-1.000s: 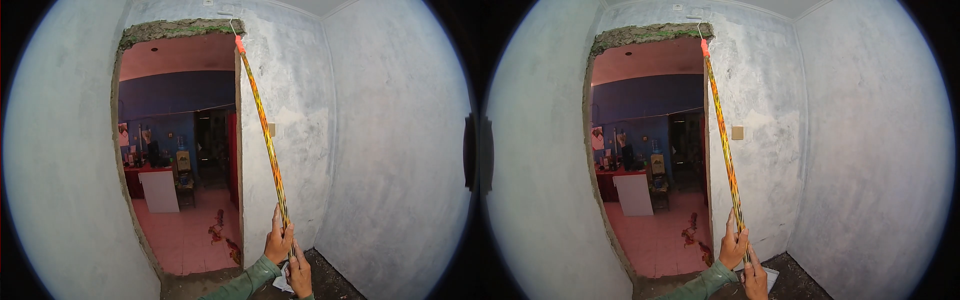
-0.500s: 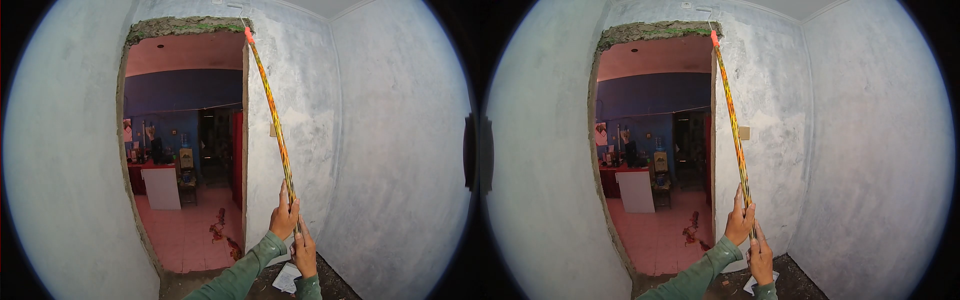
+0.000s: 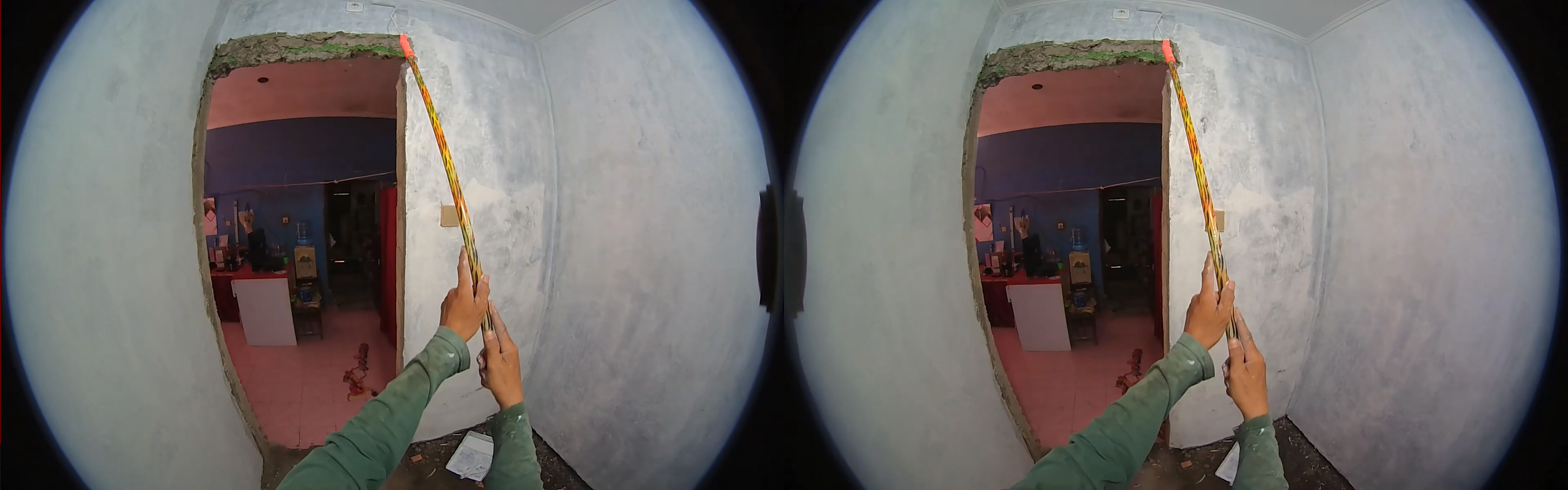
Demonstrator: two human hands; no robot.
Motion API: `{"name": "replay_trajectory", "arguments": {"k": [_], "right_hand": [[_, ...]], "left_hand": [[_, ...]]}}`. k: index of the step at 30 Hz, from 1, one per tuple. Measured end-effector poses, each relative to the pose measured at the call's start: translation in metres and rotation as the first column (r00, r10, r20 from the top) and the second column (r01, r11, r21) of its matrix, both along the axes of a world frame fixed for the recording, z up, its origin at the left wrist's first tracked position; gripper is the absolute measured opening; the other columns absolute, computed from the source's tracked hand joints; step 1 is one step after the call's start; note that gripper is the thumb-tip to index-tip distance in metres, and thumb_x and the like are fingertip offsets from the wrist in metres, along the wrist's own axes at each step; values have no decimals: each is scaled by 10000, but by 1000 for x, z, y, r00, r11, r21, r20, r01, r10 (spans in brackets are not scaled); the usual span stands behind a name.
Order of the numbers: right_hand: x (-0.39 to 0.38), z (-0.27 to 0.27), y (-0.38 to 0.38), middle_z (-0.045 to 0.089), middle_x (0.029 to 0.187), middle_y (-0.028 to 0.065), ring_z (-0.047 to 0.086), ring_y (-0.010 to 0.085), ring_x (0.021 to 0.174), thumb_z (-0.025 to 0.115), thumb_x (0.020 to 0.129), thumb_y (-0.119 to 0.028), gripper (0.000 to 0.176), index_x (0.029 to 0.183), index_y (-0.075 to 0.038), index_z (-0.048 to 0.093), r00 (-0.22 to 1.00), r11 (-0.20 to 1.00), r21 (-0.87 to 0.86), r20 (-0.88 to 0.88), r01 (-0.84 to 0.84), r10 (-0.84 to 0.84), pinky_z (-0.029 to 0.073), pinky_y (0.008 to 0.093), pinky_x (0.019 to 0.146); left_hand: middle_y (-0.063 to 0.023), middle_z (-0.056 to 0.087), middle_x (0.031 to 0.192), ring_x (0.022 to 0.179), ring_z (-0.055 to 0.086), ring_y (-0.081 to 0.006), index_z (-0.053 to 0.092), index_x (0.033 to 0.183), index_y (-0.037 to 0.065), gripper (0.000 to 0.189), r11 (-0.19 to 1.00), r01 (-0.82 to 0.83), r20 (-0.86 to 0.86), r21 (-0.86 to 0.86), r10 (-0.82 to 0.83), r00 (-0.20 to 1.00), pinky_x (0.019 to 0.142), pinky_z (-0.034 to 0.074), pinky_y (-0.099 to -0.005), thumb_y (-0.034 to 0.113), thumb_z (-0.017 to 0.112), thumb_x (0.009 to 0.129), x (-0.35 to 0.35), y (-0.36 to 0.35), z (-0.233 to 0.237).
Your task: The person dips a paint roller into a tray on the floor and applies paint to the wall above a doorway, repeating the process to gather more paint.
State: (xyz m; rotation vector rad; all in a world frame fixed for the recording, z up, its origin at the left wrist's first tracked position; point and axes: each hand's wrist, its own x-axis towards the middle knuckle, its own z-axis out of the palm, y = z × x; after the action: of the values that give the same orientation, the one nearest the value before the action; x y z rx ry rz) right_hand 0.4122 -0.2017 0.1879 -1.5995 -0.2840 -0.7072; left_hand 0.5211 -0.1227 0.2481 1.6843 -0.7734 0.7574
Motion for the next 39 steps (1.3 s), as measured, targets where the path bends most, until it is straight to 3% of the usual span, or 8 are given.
{"name": "replay_trajectory", "arguments": {"k": [2, 7, 18, 26, 29, 31, 39], "right_hand": [[4, 9, -2, 603, 827, 0, 420, 46, 532, 410, 1060, -215, 506, 1564, -171, 386, 1000, 1000, -3, 11, 0, 1, 396, 231, 467], [11, 29, -4, 452, 647, -40, 400, 52, 501, 408, 1063, -229, 502, 1564, -196, 389, 1000, 1000, -15, 26, 11, -10, 386, 240, 453], [19, 44, -9, 542, 739, -5, 415, 59, 515, 406, 1060, -227, 501, 1560, -211, 400, 999, 999, -35, 24, 38, -37, 408, 251, 463], [-8, -16, -10, 660, 922, 41, 436, 65, 550, 418, 1051, -218, 508, 1552, -132, 404, 998, 999, -33, 36, 43, -42, 429, 244, 517], [-24, -45, -8, 681, 1145, 89, 452, 88, 556, 422, 1041, -202, 513, 1545, -107, 406, 998, 996, -66, -15, 60, -61, 443, 272, 531], [-32, -66, -6, 685, 1133, 101, 456, 89, 556, 422, 1040, -200, 513, 1543, -99, 407, 997, 995, -65, -12, 75, -76, 449, 276, 537], [-74, -118, -15, 687, 1101, 142, 521, 112, 591, 423, 1038, -196, 508, 1522, -39, 417, 984, 991, -101, -147, 89, -104, 479, 294, 577]], "left_hand": [[-228, 696, 842, 789, 705, -413, 137, 1597, 113, 703, 999, -42, 62, -8, 43, 997, 728, 534, -485, 314, 492, 1024, 7, -3, 9], [-259, 703, 903, 835, 692, -452, 120, 1597, 117, 712, 996, -75, 13, 55, 74, 997, 772, 527, -523, 352, 472, 1024, 12, -3, 34], [-280, 699, 901, 864, 678, -484, 127, 1599, 134, 710, 993, -102, -7, 65, 103, 995, 813, 514, -546, 373, 457, 1018, 13, -8, 53], [-244, 684, 819, 756, 673, -468, 152, 1594, 174, 688, 998, -61, 1, 7, 61, 998, 680, 504, -538, 286, 507, 1016, -8, -10, -18], [-223, 689, 819, 721, 674, -454, 127, 1599, 165, 714, 1000, -27, -28, 1, 27, 999, 661, 514, -531, 296, 515, 1014, -28, -5, -47], [-207, 707, 881, 726, 682, -447, 117, 1601, 156, 735, 1000, -9, -105, 13, 10, 994, 656, 533, -519, 284, 532, 1008, -45, -1, -64], [-193, 695, 837, 666, 692, -378, 125, 1600, 122, 737, 1000, 19, -122, -12, -20, 992, 603, 540, -467, 239, 545, 1007, -86, -8, -123]]}}
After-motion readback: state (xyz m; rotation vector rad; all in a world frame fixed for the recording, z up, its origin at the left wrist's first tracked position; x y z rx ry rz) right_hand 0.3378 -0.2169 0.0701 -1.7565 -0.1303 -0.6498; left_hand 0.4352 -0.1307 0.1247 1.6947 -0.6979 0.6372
